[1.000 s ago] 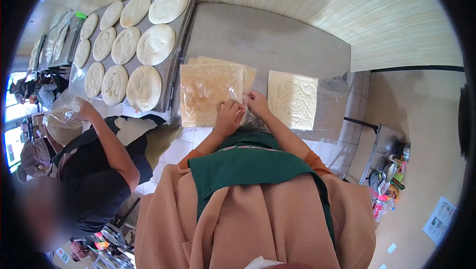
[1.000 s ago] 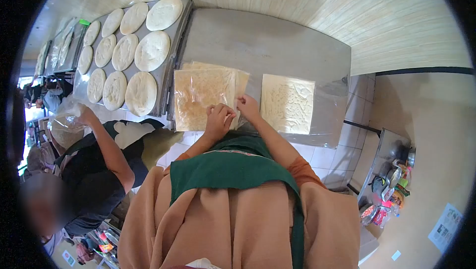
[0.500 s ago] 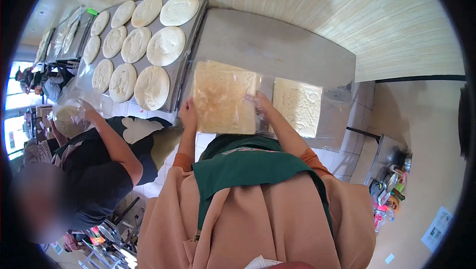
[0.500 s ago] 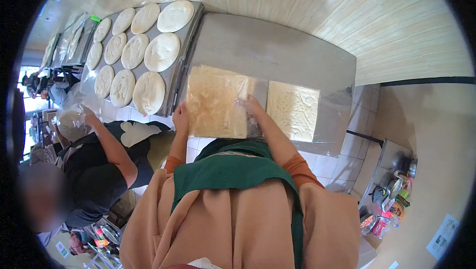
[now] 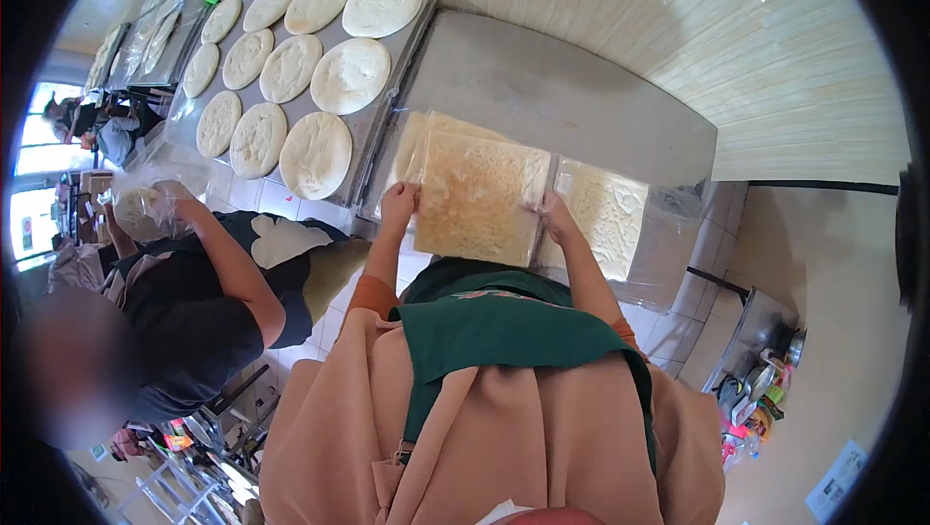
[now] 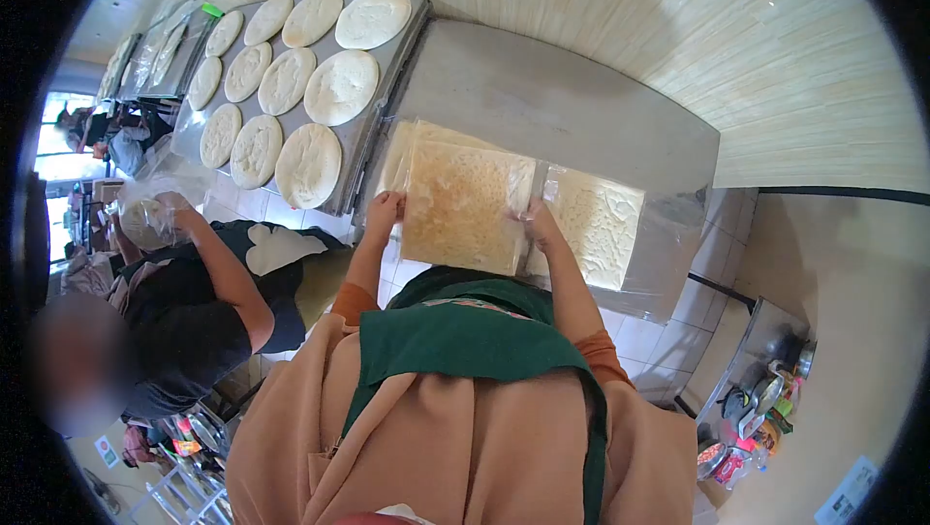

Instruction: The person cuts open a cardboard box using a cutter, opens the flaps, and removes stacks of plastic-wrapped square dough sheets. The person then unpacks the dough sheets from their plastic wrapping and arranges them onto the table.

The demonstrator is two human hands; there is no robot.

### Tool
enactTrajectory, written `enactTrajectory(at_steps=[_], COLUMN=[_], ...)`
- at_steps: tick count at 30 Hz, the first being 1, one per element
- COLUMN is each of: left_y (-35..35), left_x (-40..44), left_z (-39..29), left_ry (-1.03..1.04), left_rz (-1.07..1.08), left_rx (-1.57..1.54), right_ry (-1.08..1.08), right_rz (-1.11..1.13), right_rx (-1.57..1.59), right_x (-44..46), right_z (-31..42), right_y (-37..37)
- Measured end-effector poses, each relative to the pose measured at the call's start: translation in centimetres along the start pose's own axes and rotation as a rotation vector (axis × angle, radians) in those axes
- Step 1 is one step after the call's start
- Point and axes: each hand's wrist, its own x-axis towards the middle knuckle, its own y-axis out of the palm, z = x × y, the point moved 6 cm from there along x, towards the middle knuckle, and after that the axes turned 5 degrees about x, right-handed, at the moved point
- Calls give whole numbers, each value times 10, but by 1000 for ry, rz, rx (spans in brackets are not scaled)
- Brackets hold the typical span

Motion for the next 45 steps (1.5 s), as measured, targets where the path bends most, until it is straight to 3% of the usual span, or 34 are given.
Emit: enactTrajectory(at_steps=[3, 4, 6, 10, 13, 18, 19, 21, 26, 29, 30, 33, 36, 39, 42, 45], left_y=[0, 5, 9, 16, 13, 2, 1, 0, -5, 2, 6, 14, 20, 13, 9, -14], left_x=[34, 5, 1, -5, -7, -10, -14, -13, 12, 31, 54, 61, 59, 52, 84, 20], left_z=[-13, -64, -87, -94, -73, -47, -47, -50, -75, -94, -77, -68, -61, -70, -36, -54], left_ry=[182, 299, 256, 101, 183, 173, 157, 165, 147, 184, 213, 217, 97, 118, 150, 305], left_rz=[-111, -216, -201, -80, -69, -201, -242, -244, -184, -193, -175, -228, -56, -101, -145, -329], left_rx=[382, 582, 535, 238, -144, -78, -74, 90, 562, 525, 379, 182, -317, -324, -295, 270], right_ry=[62, 115, 221, 122, 176, 207, 132, -20, -18, -81, -104, 101, 73, 147, 57, 272], right_rz=[-41, -21, 21, -71, -115, -36, -44, -64, -67, 5, 39, -5, -196, -155, -200, -78], right_rx=[134, 130, 122, 256, 291, 275, 297, 342, -3, -13, 16, 36, -197, 96, 51, 106], right_x=[1, 7, 19, 14, 10, 16, 17, 17, 24, 32, 32, 31, 30, 20, 27, 17], right_z=[22, 15, -3, 9, 9, -2, 3, 12, 28, 30, 28, 23, 33, 45, 37, -1], right_y=[11, 9, 6, 14, 10, -2, 0, 1, 2, 7, 9, 11, -1, 2, -4, -15])
